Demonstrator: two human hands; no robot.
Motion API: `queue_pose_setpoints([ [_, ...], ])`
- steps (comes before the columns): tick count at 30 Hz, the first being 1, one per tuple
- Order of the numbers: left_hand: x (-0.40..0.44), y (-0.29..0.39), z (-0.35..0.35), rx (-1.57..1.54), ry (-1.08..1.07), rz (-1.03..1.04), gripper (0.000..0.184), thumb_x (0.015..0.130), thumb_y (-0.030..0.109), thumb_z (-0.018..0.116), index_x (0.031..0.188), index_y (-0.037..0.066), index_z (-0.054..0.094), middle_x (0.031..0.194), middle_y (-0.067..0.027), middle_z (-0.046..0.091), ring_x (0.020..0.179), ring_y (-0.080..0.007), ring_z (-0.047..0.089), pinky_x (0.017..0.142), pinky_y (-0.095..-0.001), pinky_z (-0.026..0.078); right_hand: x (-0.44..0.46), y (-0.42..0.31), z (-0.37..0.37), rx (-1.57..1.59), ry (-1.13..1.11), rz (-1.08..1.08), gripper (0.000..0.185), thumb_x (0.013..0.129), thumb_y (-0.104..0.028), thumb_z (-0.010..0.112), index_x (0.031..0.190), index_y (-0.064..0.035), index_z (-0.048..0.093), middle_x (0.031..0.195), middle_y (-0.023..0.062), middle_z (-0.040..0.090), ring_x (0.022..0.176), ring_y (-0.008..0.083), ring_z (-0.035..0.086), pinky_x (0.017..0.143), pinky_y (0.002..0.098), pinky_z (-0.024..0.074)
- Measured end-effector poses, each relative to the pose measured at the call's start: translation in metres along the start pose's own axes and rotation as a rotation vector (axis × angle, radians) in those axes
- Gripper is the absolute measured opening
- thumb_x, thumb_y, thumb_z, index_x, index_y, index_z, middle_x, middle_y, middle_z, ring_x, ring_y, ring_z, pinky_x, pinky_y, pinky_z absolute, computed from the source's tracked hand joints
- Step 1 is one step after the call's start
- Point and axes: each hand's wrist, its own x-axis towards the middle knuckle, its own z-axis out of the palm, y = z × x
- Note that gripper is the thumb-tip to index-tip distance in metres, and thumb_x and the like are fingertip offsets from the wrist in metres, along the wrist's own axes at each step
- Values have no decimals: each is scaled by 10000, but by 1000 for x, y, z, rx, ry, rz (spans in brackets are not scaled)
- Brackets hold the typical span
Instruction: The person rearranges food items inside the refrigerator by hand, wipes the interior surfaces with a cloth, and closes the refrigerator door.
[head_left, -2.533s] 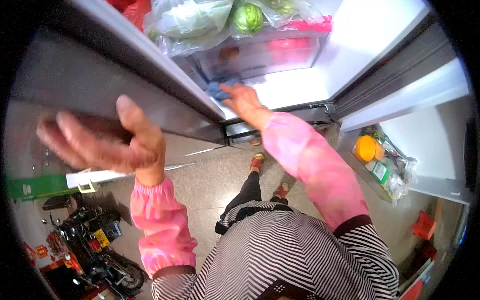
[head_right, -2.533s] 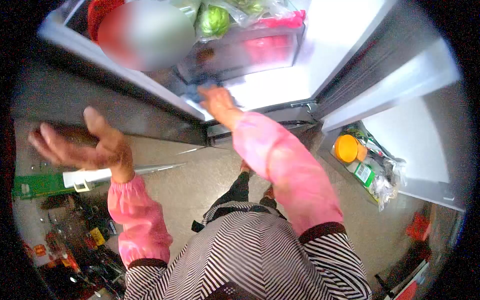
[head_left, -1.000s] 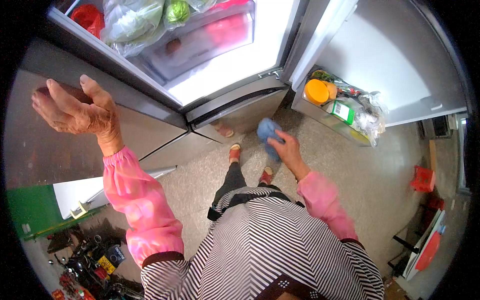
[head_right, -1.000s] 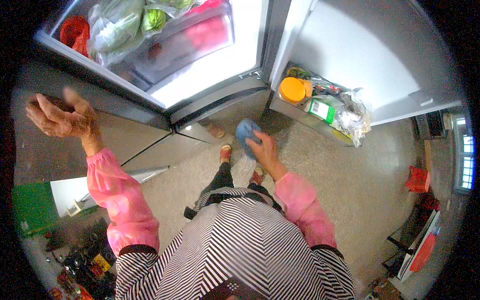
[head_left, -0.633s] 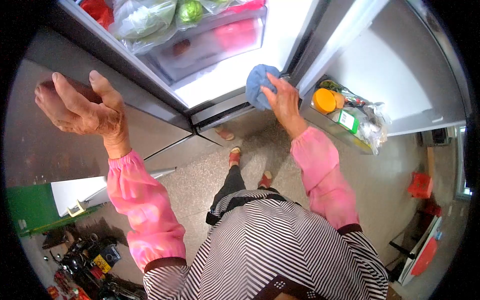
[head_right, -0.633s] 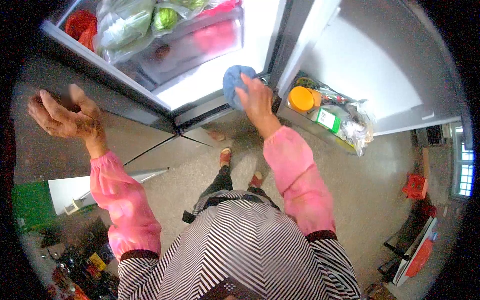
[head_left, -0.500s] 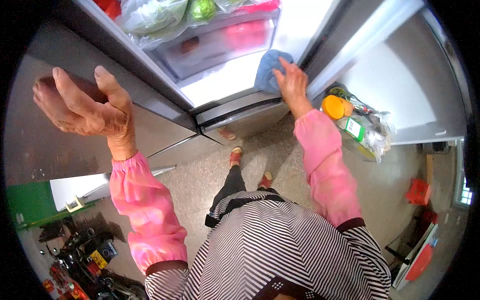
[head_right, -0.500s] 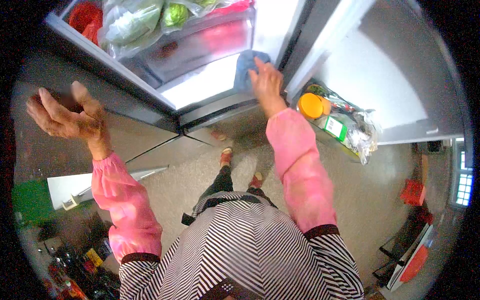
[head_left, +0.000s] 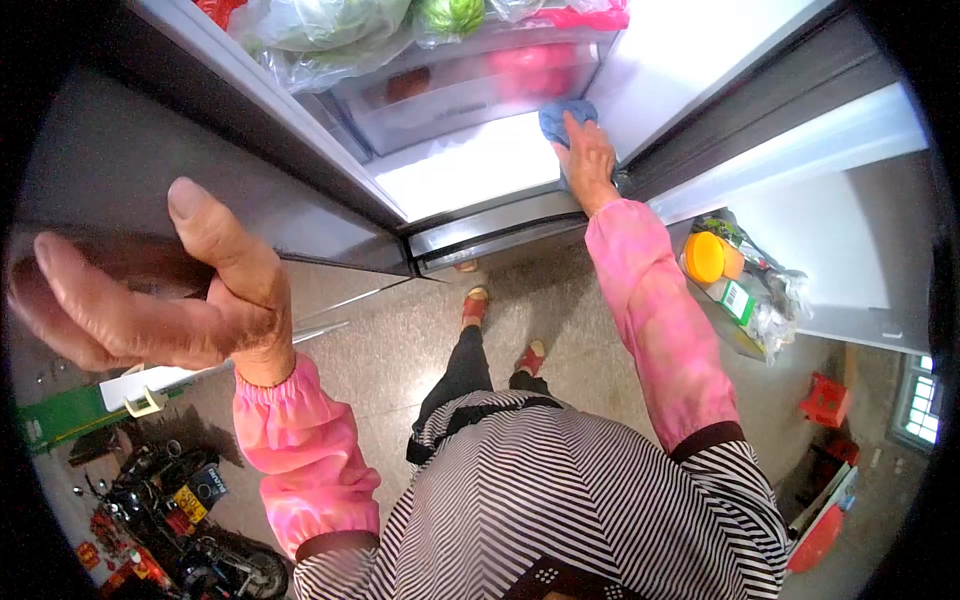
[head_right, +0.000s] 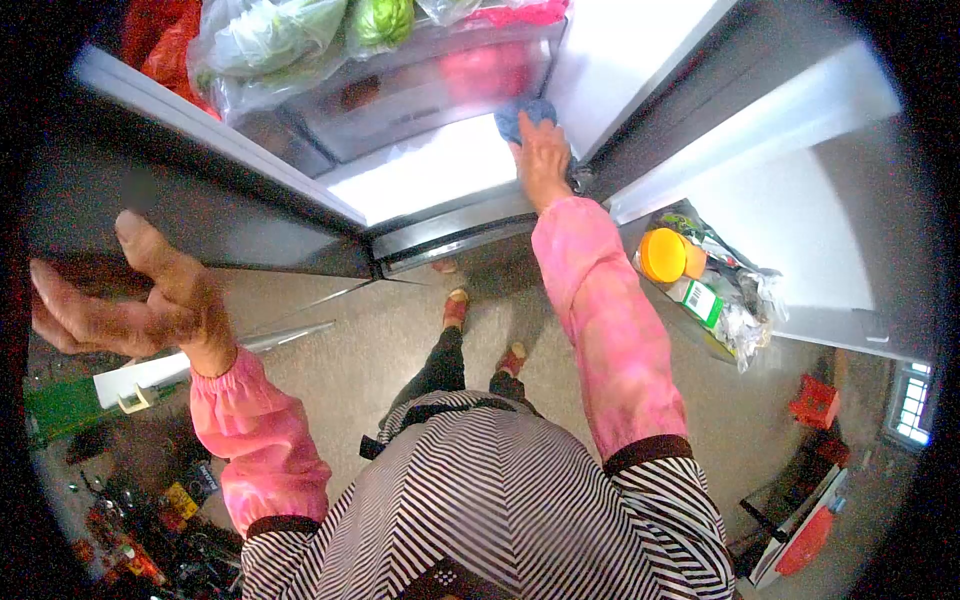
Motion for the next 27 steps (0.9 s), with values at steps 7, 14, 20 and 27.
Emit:
queue_pose_setpoints([
  [7, 0, 9, 4, 15, 20, -9, 611, 747, 156, 740, 1259, -24, 457, 1279, -241, 396, 1196, -352, 379, 986, -428, 384, -19, -26, 5, 131, 9, -140, 391, 711, -119, 676, 1088, -151, 582, 834, 121, 558, 795, 317, 570, 672, 439, 480],
  [14, -2, 1, 4, -99, 28, -26, 611, 748, 177, 735, 1260, -27, 472, 1296, -241, 384, 1213, -362, 374, 988, -443, 380, -80, -89, -22, 368, -69, -356, 471, 702, -22, 600, 1165, -106, 562, 830, 130, 526, 807, 316, 546, 677, 409, 482],
  [20, 0, 4, -4, 68, -87, 17, 597, 819, 159, 668, 1306, -58, 400, 1340, -225, 310, 1212, -348, 375, 976, -414, 408, -129, -83, -48, 783, -194, -21, 462, 746, -118, 702, 1187, -54, 578, 958, 182, 588, 881, 359, 591, 766, 427, 485],
  [27, -2, 0, 2, -74, 20, -47, 631, 732, 217, 748, 1258, -14, 487, 1313, -231, 395, 1225, -361, 366, 1030, -457, 319, -20, -3, -31, 373, 95, 197, 459, 758, -168, 713, 1194, -110, 583, 856, 161, 564, 847, 343, 572, 705, 453, 458],
])
